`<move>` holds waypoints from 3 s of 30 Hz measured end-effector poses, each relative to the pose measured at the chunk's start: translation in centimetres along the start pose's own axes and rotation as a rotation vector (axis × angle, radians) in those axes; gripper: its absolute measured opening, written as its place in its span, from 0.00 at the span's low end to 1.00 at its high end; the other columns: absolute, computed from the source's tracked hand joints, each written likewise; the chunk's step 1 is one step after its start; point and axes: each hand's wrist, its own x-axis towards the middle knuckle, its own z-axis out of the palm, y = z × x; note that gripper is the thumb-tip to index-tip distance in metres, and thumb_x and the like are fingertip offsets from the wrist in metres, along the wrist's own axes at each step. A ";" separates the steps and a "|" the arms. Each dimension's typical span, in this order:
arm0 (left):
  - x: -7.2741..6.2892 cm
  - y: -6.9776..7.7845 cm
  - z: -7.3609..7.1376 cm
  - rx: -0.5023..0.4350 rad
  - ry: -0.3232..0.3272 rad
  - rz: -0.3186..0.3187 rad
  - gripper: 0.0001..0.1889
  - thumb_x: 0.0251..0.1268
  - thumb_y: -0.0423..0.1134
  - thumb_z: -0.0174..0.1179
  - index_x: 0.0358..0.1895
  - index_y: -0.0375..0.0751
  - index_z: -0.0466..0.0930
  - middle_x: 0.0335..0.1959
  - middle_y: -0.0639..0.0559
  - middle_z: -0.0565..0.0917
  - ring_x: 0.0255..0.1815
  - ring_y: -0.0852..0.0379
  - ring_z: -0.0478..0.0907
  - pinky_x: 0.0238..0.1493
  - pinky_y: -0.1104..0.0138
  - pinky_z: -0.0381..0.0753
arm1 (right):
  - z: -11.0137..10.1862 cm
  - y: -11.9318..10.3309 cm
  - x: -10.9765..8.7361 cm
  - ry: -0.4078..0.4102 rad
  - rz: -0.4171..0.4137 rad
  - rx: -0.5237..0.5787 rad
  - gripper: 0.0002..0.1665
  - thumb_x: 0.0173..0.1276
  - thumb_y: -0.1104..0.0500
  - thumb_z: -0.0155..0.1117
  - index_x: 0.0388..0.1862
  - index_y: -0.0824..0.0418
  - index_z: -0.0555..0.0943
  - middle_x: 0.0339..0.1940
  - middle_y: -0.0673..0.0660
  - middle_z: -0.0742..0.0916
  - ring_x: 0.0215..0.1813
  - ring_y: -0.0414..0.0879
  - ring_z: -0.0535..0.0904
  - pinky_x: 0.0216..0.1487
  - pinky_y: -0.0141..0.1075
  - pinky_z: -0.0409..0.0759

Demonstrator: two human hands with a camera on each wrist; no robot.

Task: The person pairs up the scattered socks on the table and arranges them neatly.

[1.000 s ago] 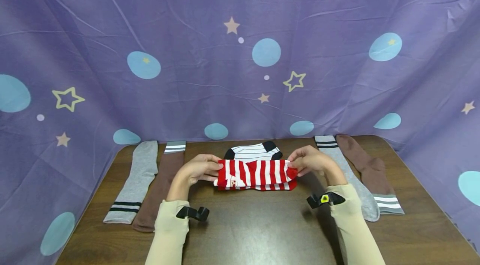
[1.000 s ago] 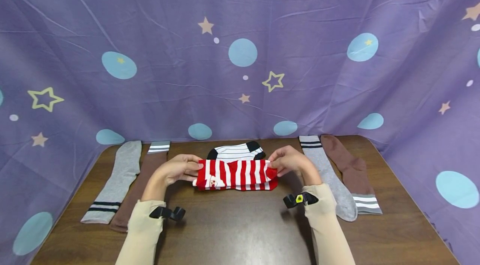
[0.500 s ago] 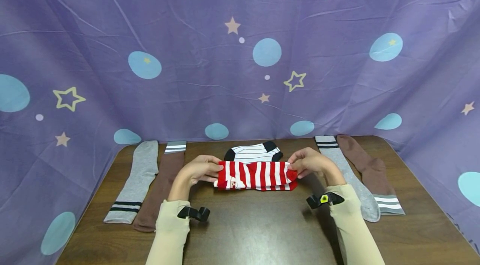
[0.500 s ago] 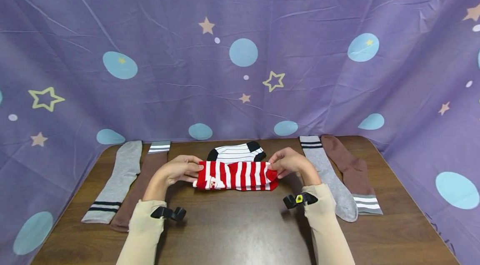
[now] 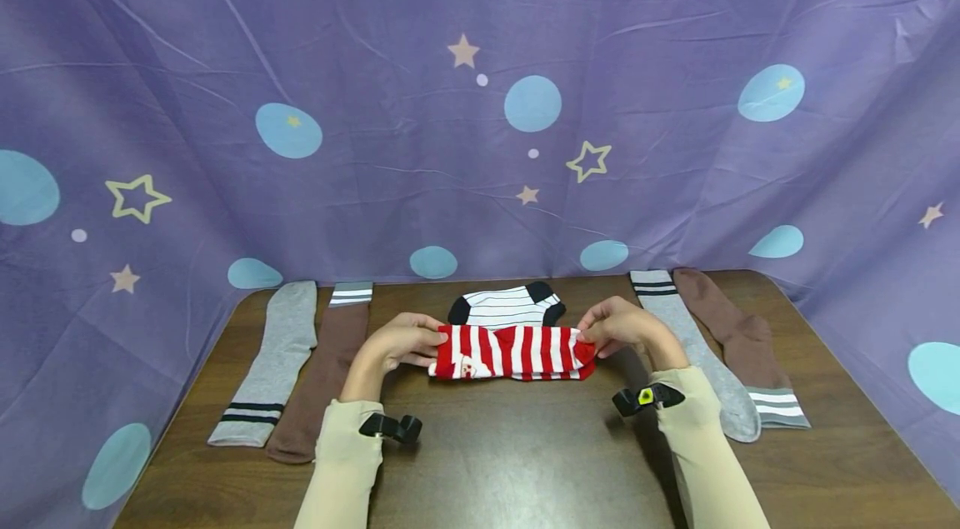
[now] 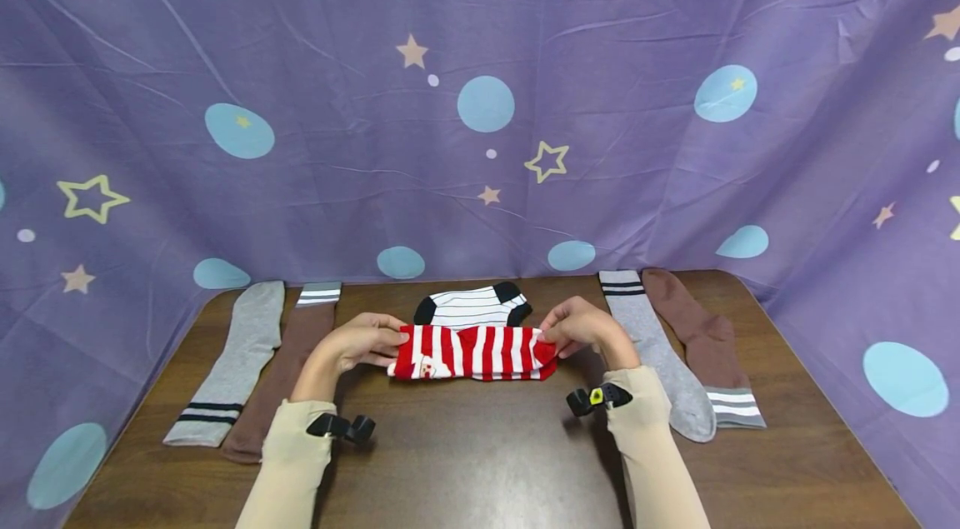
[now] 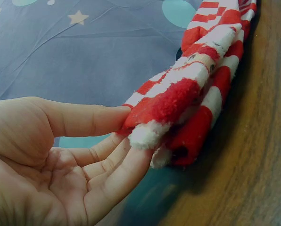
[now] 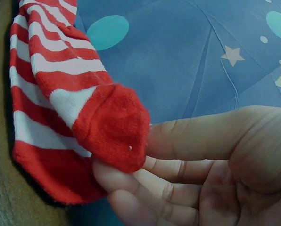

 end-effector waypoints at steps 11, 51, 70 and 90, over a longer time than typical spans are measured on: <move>0.2 0.0 0.1 0.032 0.071 -0.031 0.14 0.68 0.31 0.62 0.52 0.25 0.77 0.41 0.44 0.85 0.33 0.57 0.84 0.38 0.64 0.89 | -0.1 -0.2 -0.3 0.026 0.019 -0.071 0.13 0.66 0.63 0.69 0.43 0.73 0.83 0.25 0.49 0.85 0.30 0.42 0.81 0.38 0.41 0.87; -0.2 0.7 0.5 0.148 0.365 0.114 0.14 0.67 0.34 0.62 0.50 0.28 0.81 0.41 0.40 0.88 0.38 0.51 0.86 0.40 0.61 0.84 | 0.0 -0.2 0.5 0.212 0.013 -0.069 0.10 0.65 0.61 0.70 0.39 0.68 0.83 0.24 0.53 0.88 0.26 0.41 0.84 0.32 0.37 0.83; 1.2 5.9 16.9 -0.164 0.102 0.225 0.19 0.64 0.30 0.55 0.59 0.27 0.74 0.36 0.37 0.86 0.28 0.61 0.80 0.34 0.68 0.83 | -8.8 -5.2 -3.2 0.372 -0.190 -0.667 0.07 0.68 0.58 0.67 0.36 0.61 0.86 0.30 0.57 0.90 0.29 0.42 0.83 0.33 0.37 0.79; 3.0 6.2 34.0 -0.183 0.226 0.103 0.09 0.53 0.23 0.57 0.38 0.30 0.79 0.21 0.55 0.75 0.20 0.64 0.69 0.22 0.76 0.70 | -11.7 -0.4 -0.1 0.245 -0.359 -1.050 0.10 0.64 0.71 0.64 0.40 0.61 0.87 0.35 0.56 0.89 0.36 0.49 0.84 0.39 0.48 0.84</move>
